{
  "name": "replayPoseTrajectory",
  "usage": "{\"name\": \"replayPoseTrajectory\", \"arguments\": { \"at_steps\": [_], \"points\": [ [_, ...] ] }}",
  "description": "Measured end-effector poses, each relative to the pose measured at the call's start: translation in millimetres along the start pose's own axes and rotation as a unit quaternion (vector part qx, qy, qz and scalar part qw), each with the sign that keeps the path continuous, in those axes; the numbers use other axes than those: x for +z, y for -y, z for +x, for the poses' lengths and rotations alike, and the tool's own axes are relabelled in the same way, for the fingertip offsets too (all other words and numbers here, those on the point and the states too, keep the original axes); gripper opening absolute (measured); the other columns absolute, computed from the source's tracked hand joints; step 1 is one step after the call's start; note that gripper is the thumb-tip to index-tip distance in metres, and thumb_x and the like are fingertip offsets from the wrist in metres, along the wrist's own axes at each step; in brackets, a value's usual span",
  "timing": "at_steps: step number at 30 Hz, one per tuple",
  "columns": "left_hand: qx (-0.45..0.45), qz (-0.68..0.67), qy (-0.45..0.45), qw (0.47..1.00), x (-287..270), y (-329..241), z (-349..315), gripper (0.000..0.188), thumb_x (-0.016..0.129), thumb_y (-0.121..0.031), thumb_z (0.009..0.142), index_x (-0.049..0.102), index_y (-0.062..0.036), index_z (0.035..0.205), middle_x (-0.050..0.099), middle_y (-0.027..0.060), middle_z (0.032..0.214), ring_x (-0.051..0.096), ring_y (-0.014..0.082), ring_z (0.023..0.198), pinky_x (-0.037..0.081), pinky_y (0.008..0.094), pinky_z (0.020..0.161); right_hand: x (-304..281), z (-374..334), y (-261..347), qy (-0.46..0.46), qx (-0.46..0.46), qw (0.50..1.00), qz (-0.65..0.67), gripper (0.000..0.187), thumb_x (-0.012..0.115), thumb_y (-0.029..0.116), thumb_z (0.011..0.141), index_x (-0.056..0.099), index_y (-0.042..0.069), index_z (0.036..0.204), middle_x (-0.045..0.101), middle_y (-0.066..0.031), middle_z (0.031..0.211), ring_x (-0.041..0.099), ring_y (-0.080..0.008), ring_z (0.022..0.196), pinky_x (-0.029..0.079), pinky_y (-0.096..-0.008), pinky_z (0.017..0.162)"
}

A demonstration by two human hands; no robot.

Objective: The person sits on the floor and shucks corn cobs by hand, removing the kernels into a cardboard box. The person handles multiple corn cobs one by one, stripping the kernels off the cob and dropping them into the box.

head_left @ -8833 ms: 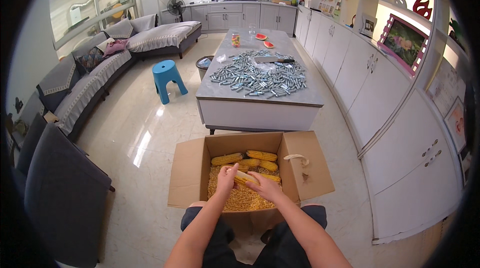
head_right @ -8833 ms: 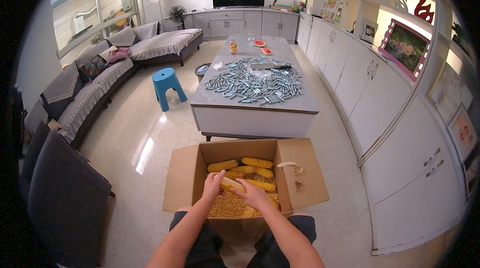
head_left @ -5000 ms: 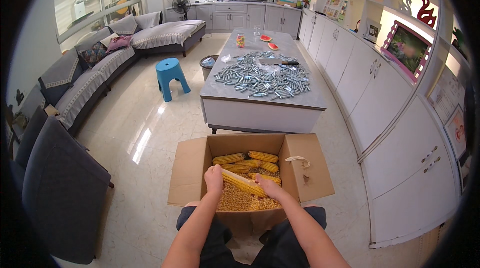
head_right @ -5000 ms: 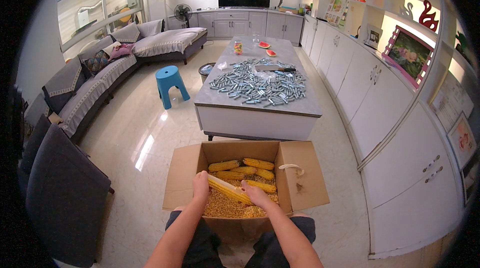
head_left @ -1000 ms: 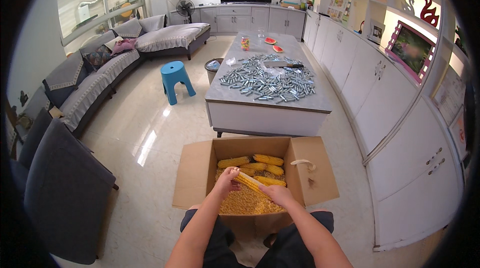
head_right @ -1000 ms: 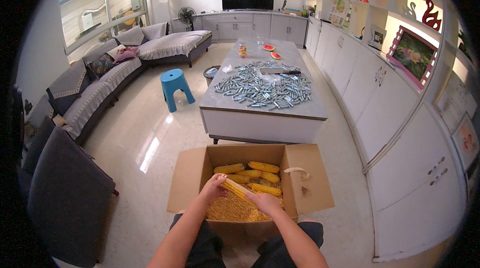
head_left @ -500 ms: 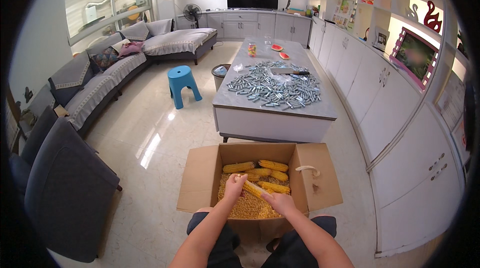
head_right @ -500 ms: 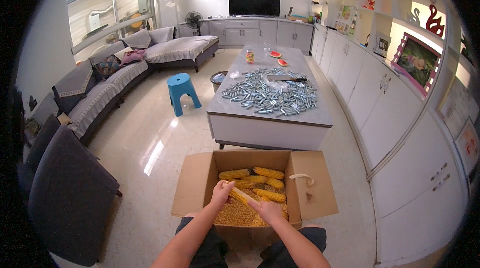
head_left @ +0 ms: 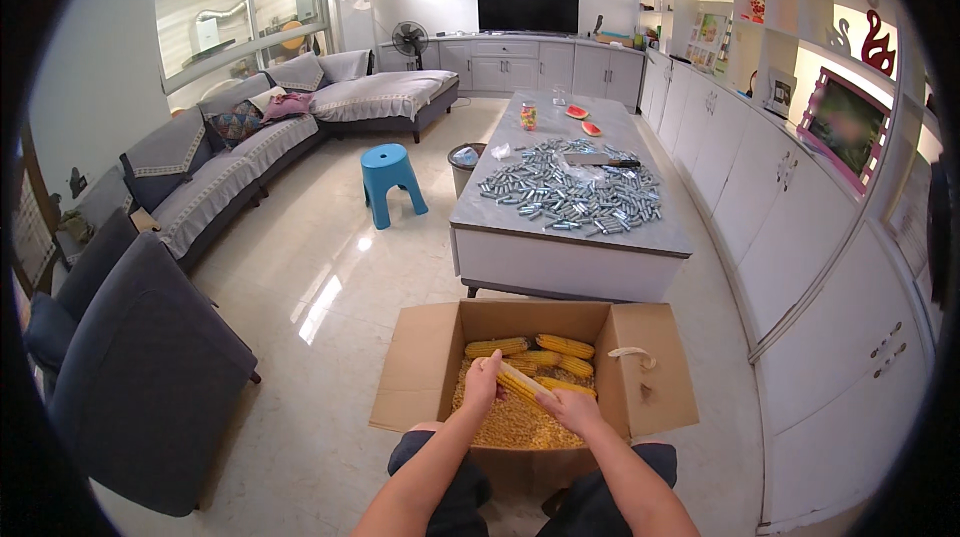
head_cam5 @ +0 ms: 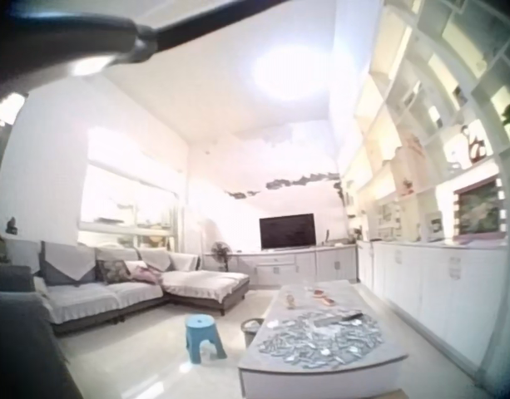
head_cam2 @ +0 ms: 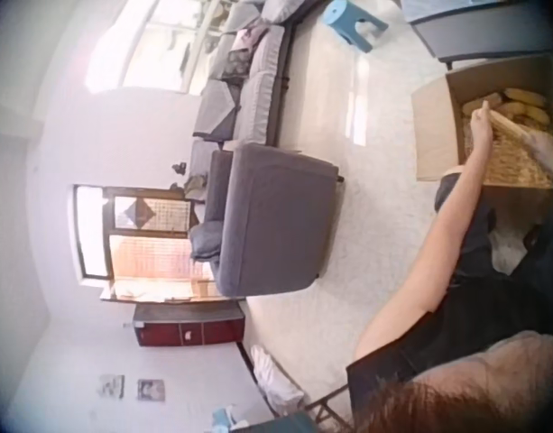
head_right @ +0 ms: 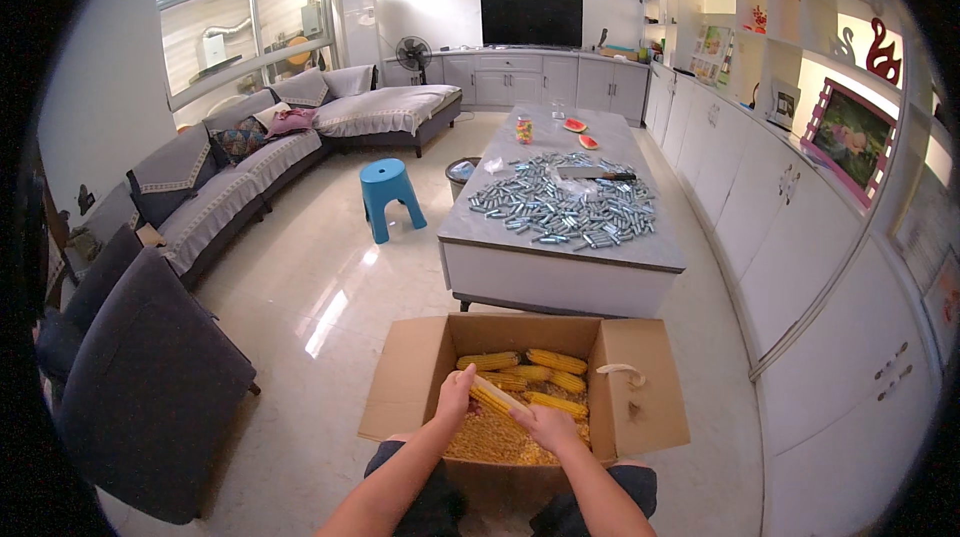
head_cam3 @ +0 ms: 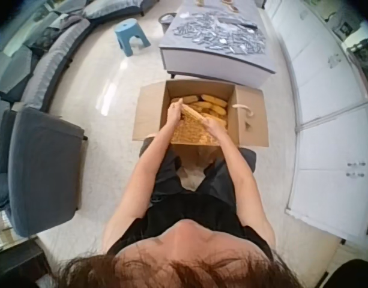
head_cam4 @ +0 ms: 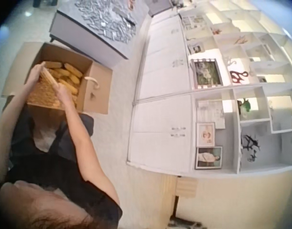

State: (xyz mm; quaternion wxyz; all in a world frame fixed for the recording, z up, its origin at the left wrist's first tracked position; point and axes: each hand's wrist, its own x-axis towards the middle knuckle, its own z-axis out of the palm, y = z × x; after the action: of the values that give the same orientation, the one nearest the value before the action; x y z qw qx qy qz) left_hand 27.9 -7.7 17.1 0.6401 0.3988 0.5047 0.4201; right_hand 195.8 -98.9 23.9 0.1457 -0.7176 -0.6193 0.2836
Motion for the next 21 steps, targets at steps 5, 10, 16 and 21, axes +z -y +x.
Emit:
{"name": "replayPoseTrajectory", "arguments": {
  "at_steps": [5, 10, 16, 21],
  "points": [
    [0.071, -0.001, 0.046, 0.996, 18.9, 7.7, -17.0, 0.035, 0.057, -0.036, 0.084, 0.047, -0.0018, 0.086, 0.05, 0.0048, 0.062, 0.046, 0.0098, 0.039, 0.039, 0.0247, 0.032, 14.4, 13.9, 8.2, -0.061, -0.029, 0.992, 0.105, 0.055, 0.038, 0.061, 0.082, 0.059, 0.011, 0.091, 0.061, -0.012, 0.076, 0.059, -0.0316, 0.077, 0.043, -0.0381, 0.066],
    [0.077, 0.051, 0.055, 0.994, 29.6, 16.8, -15.5, 0.033, 0.055, -0.034, 0.086, 0.047, -0.0024, 0.079, 0.05, 0.0042, 0.061, 0.048, 0.0112, 0.043, 0.039, 0.0255, 0.037, 24.1, 25.6, 9.1, -0.079, -0.039, 0.978, 0.188, 0.054, 0.036, 0.059, 0.084, 0.059, 0.01, 0.092, 0.061, -0.0136, 0.078, 0.058, -0.0328, 0.079, 0.043, -0.0389, 0.066],
    [0.163, 0.133, 0.019, 0.978, 24.5, 24.8, -10.6, 0.033, 0.055, -0.031, 0.086, 0.048, -0.0001, 0.076, 0.051, 0.0084, 0.061, 0.053, 0.0169, 0.058, 0.041, 0.0317, 0.053, 31.6, 23.7, 17.4, -0.135, -0.029, 0.974, 0.178, 0.052, 0.034, 0.051, 0.089, 0.061, 0.007, 0.094, 0.062, -0.0161, 0.086, 0.058, -0.0339, 0.083, 0.044, -0.039, 0.071],
    [0.222, 0.14, -0.008, 0.965, 33.9, 12.6, -22.0, 0.031, 0.054, -0.029, 0.086, 0.048, 0.0005, 0.076, 0.053, 0.0095, 0.064, 0.051, 0.0167, 0.058, 0.042, 0.0327, 0.054, 42.2, 37.1, 2.8, -0.142, 0.069, 0.969, 0.187, 0.055, 0.03, 0.053, 0.088, 0.063, 0.009, 0.095, 0.062, -0.0163, 0.088, 0.057, -0.0357, 0.085, 0.043, -0.0411, 0.073]
  ]
}}
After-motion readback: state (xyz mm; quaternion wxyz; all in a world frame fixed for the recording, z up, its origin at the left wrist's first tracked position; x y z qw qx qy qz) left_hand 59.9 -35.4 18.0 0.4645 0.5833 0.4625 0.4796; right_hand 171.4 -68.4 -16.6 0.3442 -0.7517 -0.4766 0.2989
